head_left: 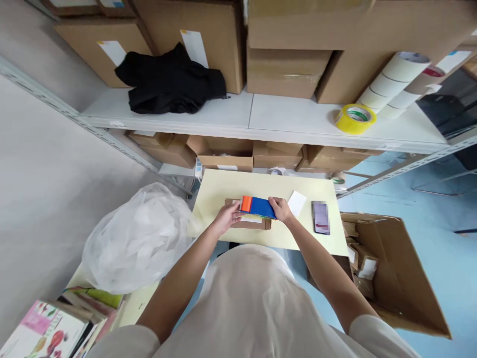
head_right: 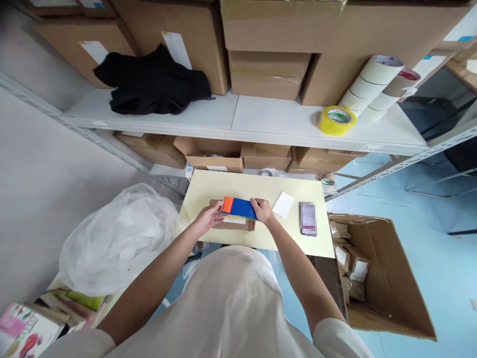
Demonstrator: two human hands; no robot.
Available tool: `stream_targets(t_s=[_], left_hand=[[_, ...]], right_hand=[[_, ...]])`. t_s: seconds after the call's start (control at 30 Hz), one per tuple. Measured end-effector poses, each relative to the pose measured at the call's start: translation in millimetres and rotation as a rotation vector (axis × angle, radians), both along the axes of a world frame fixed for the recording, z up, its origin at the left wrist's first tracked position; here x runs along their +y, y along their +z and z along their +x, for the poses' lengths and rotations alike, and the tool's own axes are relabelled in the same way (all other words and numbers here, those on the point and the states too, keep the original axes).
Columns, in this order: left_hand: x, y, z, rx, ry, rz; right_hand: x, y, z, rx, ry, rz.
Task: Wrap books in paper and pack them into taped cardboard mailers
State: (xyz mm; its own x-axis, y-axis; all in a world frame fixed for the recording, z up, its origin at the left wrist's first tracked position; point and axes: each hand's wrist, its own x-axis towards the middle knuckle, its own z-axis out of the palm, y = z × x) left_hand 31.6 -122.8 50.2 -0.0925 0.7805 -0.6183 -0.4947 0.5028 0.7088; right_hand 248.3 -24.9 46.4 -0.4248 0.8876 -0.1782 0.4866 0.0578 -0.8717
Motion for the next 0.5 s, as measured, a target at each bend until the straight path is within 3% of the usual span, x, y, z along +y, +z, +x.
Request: stream_targets(t_s=[0.2, 0.33, 0.5], left_hand=[[-2, 1.4, -5, 0.297, -0.112, 0.061], [-1, -0.1, -7, 0.547, -0.105, 0.097], [-5, -0.8, -20, 0.593, -0.066, 0.139]], right_hand=[[-3, 4, -5, 0.006, -0.008, -0.004], [-7, 14, -12, -0.020, 0.004, 0.050], [-9, 36, -23, -0.107, 0.034, 0.154]])
